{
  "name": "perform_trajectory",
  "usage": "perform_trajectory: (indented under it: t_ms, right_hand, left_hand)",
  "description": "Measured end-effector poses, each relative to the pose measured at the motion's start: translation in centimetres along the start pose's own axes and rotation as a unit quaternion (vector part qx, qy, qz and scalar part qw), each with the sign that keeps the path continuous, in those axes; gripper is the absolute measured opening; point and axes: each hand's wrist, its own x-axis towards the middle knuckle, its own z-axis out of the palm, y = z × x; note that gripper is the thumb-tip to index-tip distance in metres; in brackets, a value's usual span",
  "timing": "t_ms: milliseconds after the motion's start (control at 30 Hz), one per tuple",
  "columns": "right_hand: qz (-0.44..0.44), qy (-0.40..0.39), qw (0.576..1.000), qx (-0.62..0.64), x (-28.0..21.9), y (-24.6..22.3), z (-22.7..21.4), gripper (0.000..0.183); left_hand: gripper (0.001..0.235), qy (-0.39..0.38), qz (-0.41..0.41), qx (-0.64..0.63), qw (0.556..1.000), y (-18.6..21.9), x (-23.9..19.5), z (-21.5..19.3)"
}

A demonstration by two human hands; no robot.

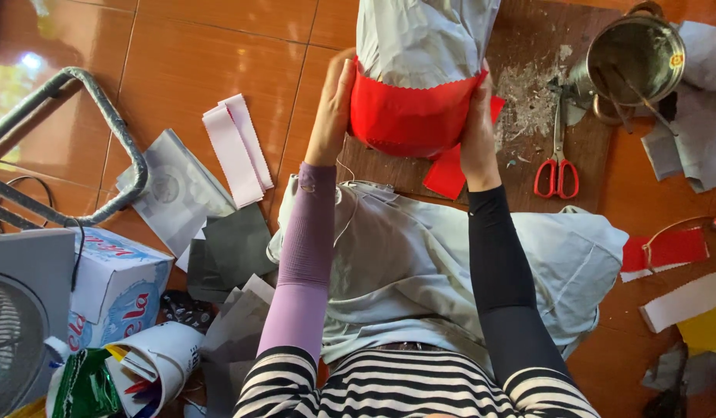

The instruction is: Applying paper and glue to a bamboo frame to create a decorative figure.

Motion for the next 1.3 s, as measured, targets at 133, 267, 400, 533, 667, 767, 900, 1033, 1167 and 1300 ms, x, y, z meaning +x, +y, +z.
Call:
perform_trajectory:
  t_ms: [133,267,400,533,667,767,900,1033,1167,1300]
  right_hand:
    - [-0.007,-0.012,1.000,0.007,0.3,0.4,0.3,0.051]
    - [-0.014,-0.027,0.999,0.015,0.0,0.9,0.4,0.058]
    - [-0.023,-0.039,0.999,0.023,-0.7,1.1,0.2,0.067]
    - [-0.043,-0.043,0.998,0.029,-0.6,0.9,0.0,0.072]
    - [-0.064,-0.050,0.991,0.104,-1.0,0.9,0.1,0.075]
    - [-0.106,-0.055,0.991,0.066,-1.3,1.0,0.3,0.071]
    - [-0.077,-0.091,0.993,-0.005,-1.2,1.3,0.3,0.074]
    - [-0.060,-0.110,0.991,0.046,-1.2,1.2,0.1,0.074]
    - [-0.057,-0.125,0.989,0.059,-1.1,2.0,0.0,0.073]
    - [-0.059,-0.118,0.988,0.079,-1.2,2.5,0.1,0.073]
  left_hand:
    - [0.053,0.034,-0.074,-0.009,0.997,-4.3,0.5,-1.3]
    - [0.059,0.030,-0.055,-0.001,0.998,-5.5,0.7,-1.4]
    - [0.059,0.036,-0.098,0.003,0.995,-4.2,1.0,-1.0]
    - [0.056,0.035,0.092,0.083,0.992,-2.5,-0.1,-0.3]
    - [0.054,0.091,0.132,0.109,0.981,-0.7,-2.3,1.0]
    - [0.057,0.016,0.161,0.152,0.975,1.4,-3.8,2.1]
    - [0.058,-0.026,0.102,0.091,0.990,2.3,-3.8,2.3]
    - [0.057,-0.020,0.089,0.086,0.992,2.8,-3.7,2.7]
    - [0.056,-0.014,0.081,0.087,0.993,2.7,-3.7,2.7]
    - [0.057,-0.018,0.089,0.086,0.992,1.6,-3.6,2.5]
